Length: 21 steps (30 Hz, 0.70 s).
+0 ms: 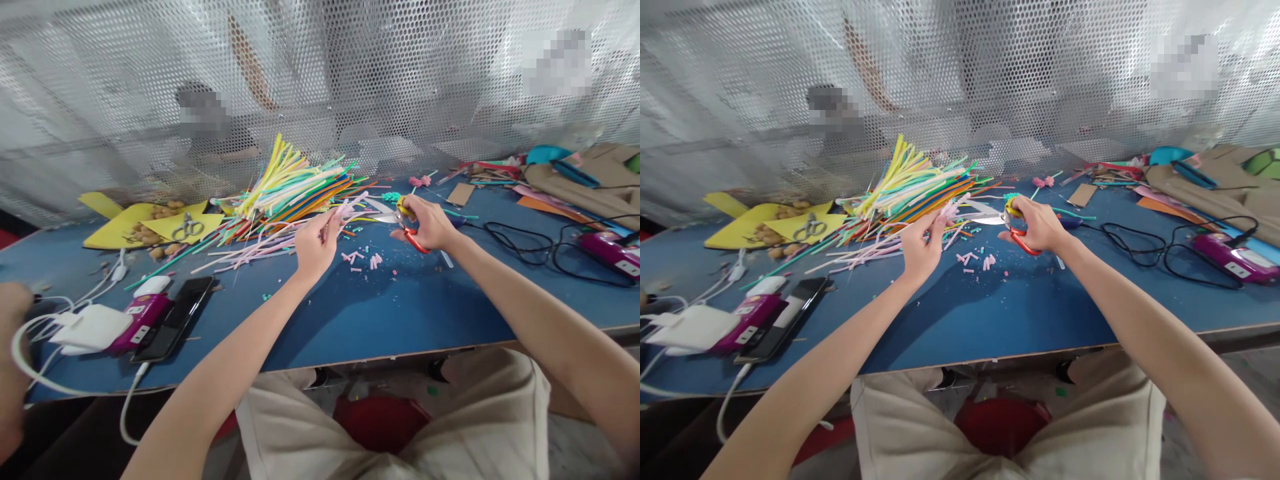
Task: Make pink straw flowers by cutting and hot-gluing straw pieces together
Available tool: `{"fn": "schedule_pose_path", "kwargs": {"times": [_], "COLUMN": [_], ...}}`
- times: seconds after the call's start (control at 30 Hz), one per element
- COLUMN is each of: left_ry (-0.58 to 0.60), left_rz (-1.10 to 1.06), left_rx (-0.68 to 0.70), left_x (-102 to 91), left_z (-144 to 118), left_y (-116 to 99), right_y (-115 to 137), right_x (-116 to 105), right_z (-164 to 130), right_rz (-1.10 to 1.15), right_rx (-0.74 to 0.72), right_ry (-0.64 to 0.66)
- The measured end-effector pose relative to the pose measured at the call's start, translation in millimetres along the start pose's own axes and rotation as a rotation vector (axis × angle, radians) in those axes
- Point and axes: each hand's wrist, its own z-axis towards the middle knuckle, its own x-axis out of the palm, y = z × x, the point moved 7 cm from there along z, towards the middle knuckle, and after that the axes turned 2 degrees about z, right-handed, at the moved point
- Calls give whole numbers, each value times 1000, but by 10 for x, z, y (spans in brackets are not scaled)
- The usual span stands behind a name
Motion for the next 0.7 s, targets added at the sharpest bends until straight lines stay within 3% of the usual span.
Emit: {"fn": "schedule_pose_path", "kwargs": {"times": [0.47,0.7], "left_ry": [-169,-147], "left_rz": [8,34], "left_rx": [74,120], "left_x": [-151,-141], "left_z": [-32,-46], "left_y": [-98,-121], "right_y": [176,187], "right_x": [57,54], "right_z": [-10,-10], "right_rz": [-75,-98], "right_rx": [0,7], "right_ry": [-112,-120]}}
